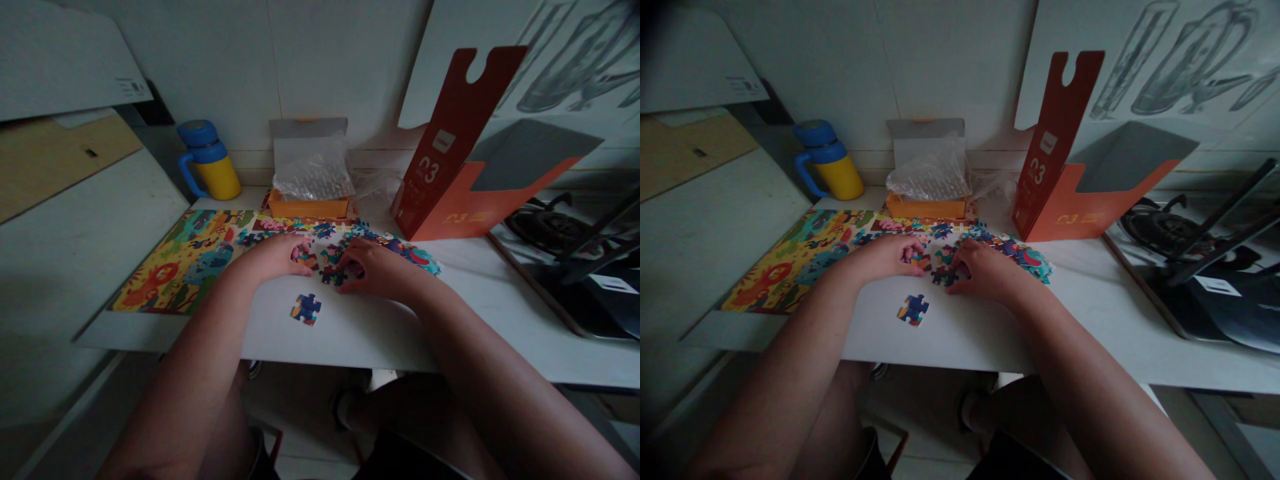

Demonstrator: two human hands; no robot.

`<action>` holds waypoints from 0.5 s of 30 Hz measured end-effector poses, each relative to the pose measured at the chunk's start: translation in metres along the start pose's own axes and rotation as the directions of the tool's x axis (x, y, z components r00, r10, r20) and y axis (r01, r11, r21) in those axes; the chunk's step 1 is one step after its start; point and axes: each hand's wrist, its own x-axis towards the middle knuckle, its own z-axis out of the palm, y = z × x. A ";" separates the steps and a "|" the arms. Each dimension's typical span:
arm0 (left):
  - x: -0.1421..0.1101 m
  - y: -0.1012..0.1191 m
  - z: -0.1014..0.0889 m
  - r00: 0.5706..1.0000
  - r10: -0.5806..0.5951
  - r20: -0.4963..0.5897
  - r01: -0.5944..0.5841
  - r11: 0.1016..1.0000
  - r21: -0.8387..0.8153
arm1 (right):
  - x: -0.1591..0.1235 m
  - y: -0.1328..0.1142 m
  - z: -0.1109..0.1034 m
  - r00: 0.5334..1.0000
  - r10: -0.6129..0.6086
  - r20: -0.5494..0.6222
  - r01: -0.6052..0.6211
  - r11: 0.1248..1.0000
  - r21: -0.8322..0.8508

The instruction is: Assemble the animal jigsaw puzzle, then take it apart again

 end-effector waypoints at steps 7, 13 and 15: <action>0.000 -0.002 0.002 0.999 0.039 -0.037 -0.040 0.999 -0.020 | -0.003 -0.004 0.000 1.000 -0.020 0.012 0.020 1.000 -0.020; -0.004 0.010 -0.002 0.993 -0.006 0.117 0.008 1.000 -0.018 | -0.001 -0.011 0.005 0.997 -0.069 -0.032 0.067 0.996 -0.051; -0.005 0.013 -0.003 0.992 -0.001 0.124 0.001 1.000 -0.001 | 0.000 -0.012 0.005 0.996 -0.081 -0.029 0.080 0.996 -0.043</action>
